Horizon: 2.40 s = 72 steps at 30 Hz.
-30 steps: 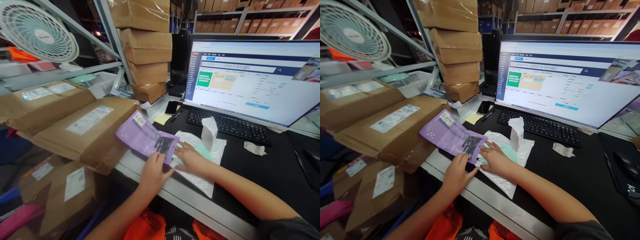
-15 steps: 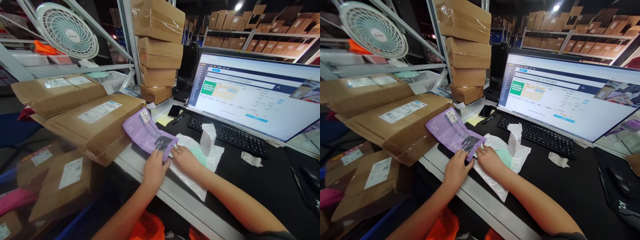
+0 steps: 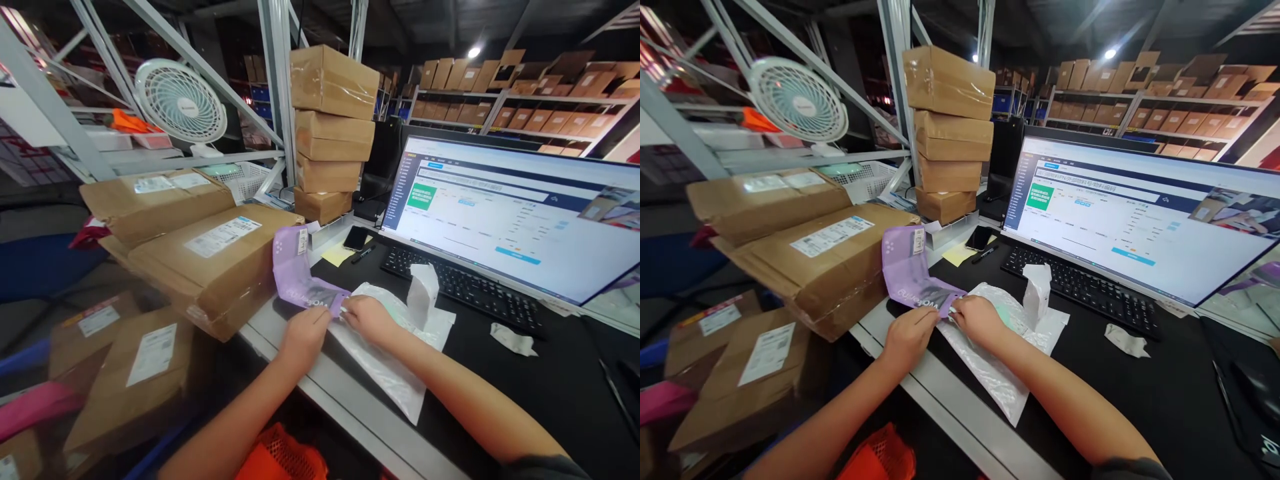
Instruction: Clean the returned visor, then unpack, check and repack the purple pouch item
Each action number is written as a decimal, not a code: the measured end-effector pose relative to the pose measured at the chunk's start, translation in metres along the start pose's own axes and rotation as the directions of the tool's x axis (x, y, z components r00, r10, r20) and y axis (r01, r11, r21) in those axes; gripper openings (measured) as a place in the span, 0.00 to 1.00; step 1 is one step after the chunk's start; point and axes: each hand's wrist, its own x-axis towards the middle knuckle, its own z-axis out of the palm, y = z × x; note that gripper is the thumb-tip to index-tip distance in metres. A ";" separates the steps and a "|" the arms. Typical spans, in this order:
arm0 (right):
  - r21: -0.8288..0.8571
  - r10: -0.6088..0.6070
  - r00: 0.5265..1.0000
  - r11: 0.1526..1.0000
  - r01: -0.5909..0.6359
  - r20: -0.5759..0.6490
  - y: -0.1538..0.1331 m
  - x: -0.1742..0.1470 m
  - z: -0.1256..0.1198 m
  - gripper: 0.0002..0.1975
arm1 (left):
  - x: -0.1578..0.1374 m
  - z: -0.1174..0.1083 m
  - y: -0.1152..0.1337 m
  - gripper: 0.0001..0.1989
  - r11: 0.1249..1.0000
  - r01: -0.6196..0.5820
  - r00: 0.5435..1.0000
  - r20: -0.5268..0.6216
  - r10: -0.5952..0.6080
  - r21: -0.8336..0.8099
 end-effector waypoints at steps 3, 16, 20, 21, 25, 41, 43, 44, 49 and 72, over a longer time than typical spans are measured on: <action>0.011 0.028 0.999 1.000 -0.028 0.015 -0.009 0.008 0.008 0.07 | -0.002 0.003 -0.005 0.17 0.995 -0.094 0.995 0.011 0.094 -0.026; 0.305 -0.045 0.999 0.951 0.045 -0.008 0.011 -0.049 -0.009 0.25 | -0.009 -0.014 -0.025 0.12 0.993 -0.111 0.983 0.151 0.106 0.028; 0.198 -0.131 0.988 0.970 0.144 -0.079 0.004 -0.067 0.005 0.31 | -0.016 -0.004 -0.028 0.16 0.988 -0.151 0.977 0.149 0.154 -0.026; 0.146 -0.152 0.985 0.976 0.162 -0.078 0.001 -0.065 0.008 0.31 | -0.017 -0.002 -0.029 0.17 0.986 -0.164 0.974 0.151 0.167 -0.034; 0.053 -0.195 0.979 0.979 0.198 -0.066 -0.008 -0.044 0.013 0.26 | -0.012 0.003 -0.033 0.18 0.979 -0.183 0.973 0.128 0.193 -0.083; 0.195 -0.098 0.923 0.964 0.180 -0.372 0.018 -0.003 -0.079 0.09 | 0.070 -0.039 -0.018 0.10 0.933 0.125 0.991 0.083 -0.103 -0.337; 0.208 -0.052 0.950 0.971 0.121 -0.307 0.012 0.000 -0.093 0.09 | 0.077 -0.040 -0.013 0.09 0.902 0.134 0.991 0.055 -0.122 -0.410; 0.194 -0.027 0.959 0.977 0.085 -0.282 0.009 0.003 -0.097 0.10 | 0.080 -0.039 -0.011 0.08 0.886 0.143 0.990 0.051 -0.134 -0.442; 0.256 0.118 0.960 0.965 -0.051 -0.253 0.007 0.020 -0.100 0.09 | 0.089 -0.031 -0.005 0.08 0.812 0.208 0.973 0.031 -0.229 -0.546; -0.300 -0.310 0.515 0.948 0.106 -0.799 0.038 -0.042 -0.093 0.38 | 0.134 -0.070 0.008 0.10 0.594 0.393 0.866 0.065 -0.496 -0.702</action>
